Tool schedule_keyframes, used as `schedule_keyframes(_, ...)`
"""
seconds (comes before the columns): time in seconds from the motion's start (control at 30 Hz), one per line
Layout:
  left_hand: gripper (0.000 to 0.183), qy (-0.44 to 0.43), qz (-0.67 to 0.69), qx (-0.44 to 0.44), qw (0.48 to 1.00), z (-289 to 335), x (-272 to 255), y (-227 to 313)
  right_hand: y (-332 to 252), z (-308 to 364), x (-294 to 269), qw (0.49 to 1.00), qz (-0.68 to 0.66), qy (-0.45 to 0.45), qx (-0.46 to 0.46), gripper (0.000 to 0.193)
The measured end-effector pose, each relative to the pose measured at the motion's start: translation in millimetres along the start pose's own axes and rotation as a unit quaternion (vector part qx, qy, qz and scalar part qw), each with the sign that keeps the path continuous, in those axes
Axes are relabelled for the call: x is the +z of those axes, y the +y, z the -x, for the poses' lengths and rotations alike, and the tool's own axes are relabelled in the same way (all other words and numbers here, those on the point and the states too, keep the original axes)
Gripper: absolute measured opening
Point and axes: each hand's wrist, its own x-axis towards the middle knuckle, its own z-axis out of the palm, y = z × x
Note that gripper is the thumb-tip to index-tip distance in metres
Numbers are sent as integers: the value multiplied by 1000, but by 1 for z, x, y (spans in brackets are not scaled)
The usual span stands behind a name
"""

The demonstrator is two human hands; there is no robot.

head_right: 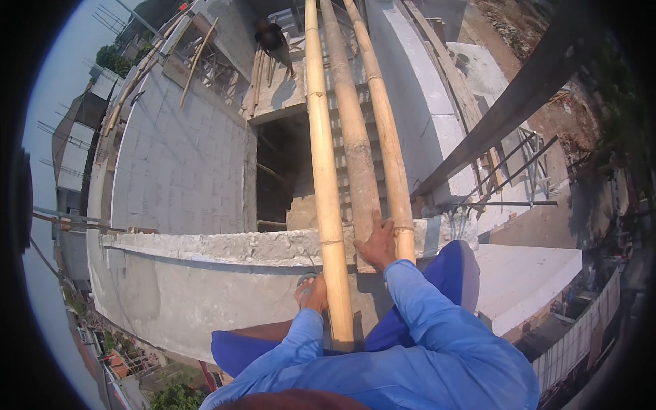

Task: The person positions bamboo poles along a concrete ledge and secures them with a wooden board by hand.

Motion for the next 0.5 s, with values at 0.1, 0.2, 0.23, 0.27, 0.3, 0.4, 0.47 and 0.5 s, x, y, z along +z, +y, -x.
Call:
schedule_keyframes(0.1, 47, 44, 88, -7, 995, -42, -21, -28, -3, -2, 4, 1000, -15, 3, -15, 103)
schedule_keyframes(0.2, 35, 10, 143, -3, 990, -51, -28, -33, -5, -2, 0, 1000, -8, -3, -16, 100)
schedule_keyframes(0.23, 35, 23, 126, 0, 992, -53, -32, -34, -3, -4, 0, 1000, -11, -2, -24, 100)
schedule_keyframes(0.27, 35, 32, 104, -1, 994, -53, -32, -32, 2, -4, 1, 1000, -13, 2, -25, 100)
schedule_keyframes(0.3, 34, 43, 85, 4, 995, -51, -32, -28, 1, -4, -1, 1000, -13, -5, -19, 100)
schedule_keyframes(0.4, 33, 44, 51, 38, 997, -37, -41, -21, -3, -1, -4, 1000, -20, -18, -10, 101)
schedule_keyframes(0.47, 33, 117, -295, 124, 940, -28, -48, -18, -6, -1, -2, 999, -33, -17, -16, 101)
schedule_keyframes(0.5, 33, 176, -502, 171, 829, -21, -47, -16, -7, -1, 2, 1000, -19, -6, -24, 101)
